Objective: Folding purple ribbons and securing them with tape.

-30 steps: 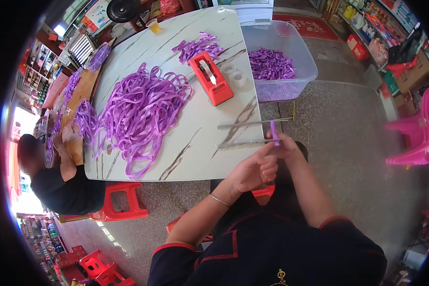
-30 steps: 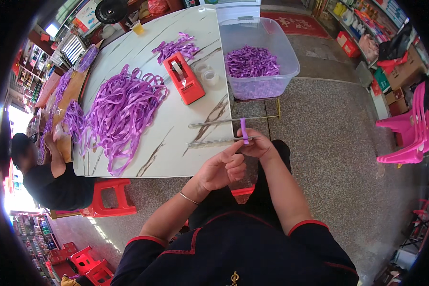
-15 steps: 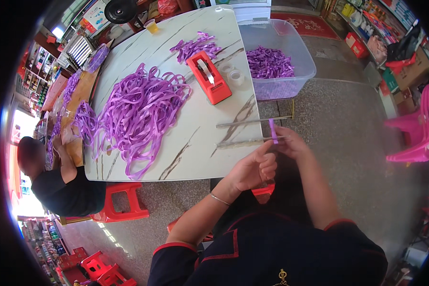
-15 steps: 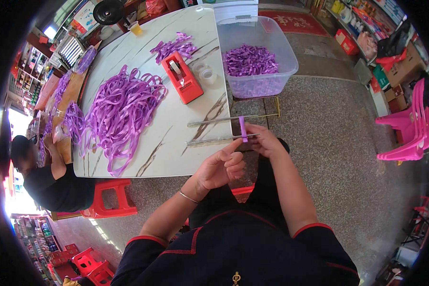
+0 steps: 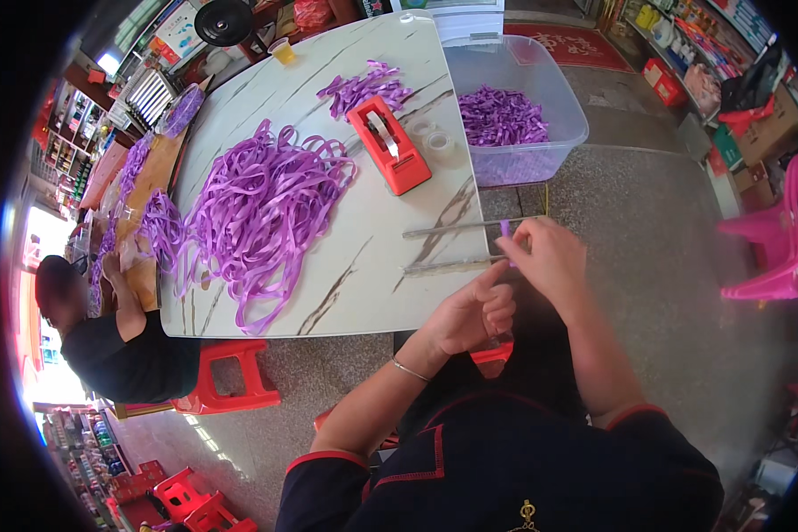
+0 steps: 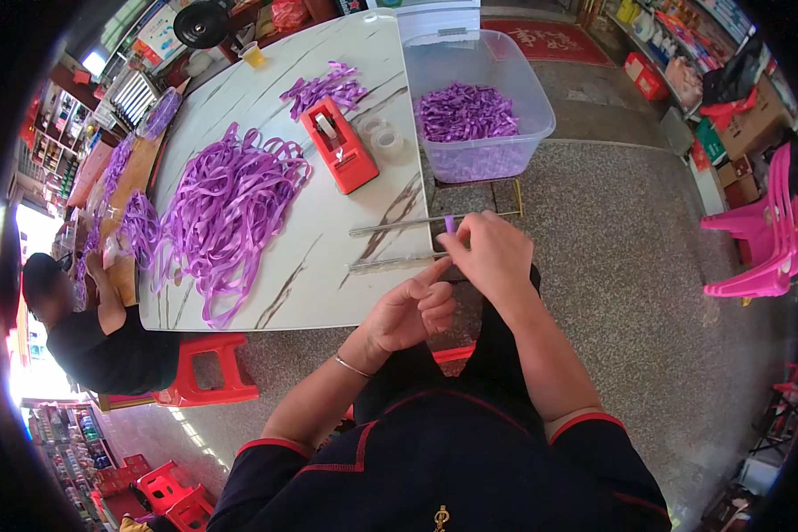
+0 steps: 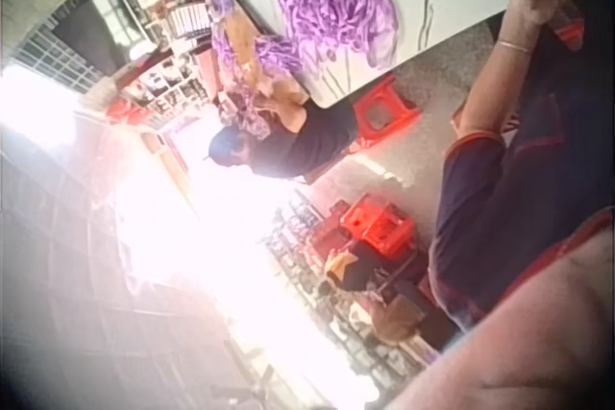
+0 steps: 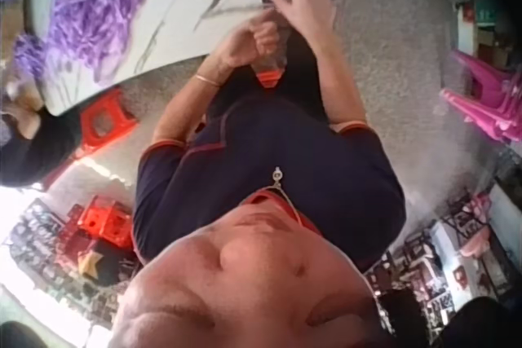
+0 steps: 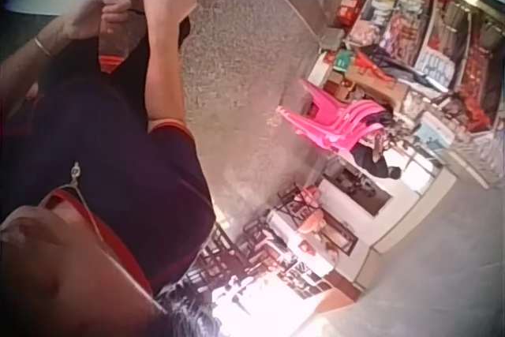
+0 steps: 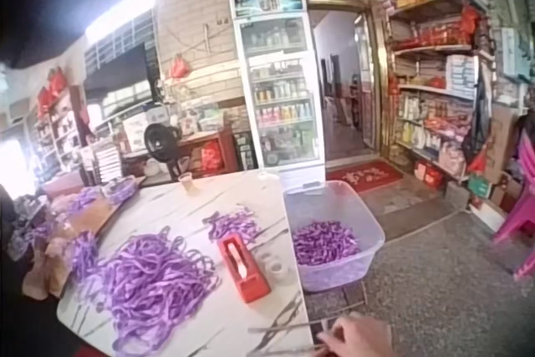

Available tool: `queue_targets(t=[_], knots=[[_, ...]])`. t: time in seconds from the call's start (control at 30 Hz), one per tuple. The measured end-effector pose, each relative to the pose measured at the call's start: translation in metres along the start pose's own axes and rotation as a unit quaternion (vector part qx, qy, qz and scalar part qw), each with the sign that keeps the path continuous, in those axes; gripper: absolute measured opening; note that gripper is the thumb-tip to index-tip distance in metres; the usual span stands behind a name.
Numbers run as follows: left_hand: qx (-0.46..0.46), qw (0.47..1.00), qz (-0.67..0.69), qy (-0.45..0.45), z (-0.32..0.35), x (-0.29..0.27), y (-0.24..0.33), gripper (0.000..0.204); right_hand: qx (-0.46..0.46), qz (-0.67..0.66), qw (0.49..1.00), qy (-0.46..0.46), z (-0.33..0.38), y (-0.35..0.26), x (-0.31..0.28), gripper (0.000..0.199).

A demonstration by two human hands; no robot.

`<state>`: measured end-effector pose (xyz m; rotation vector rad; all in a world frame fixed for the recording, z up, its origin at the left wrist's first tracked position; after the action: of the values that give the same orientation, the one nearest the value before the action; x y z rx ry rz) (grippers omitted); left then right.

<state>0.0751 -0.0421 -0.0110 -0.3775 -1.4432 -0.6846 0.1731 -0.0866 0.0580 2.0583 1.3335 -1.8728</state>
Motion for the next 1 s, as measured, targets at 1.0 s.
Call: queue_targets(t=[1.0], knots=[[0.022,0.999,-0.021,0.017,0.003,0.006,0.002,0.044,0.277,-0.717,0.625,-0.136,0.026,0.069,0.126,0.026]])
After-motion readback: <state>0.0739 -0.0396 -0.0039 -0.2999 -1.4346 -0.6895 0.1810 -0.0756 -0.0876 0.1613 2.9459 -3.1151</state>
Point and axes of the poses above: each hand's wrist, its own z-axis away from the middle knuckle, its own x-axis out of the palm, y = z × x, the point moved 9 cm from there along -z, towards the middle knuckle, and after that the axes turned 10 degrees about -x, right-handed, at the moved point
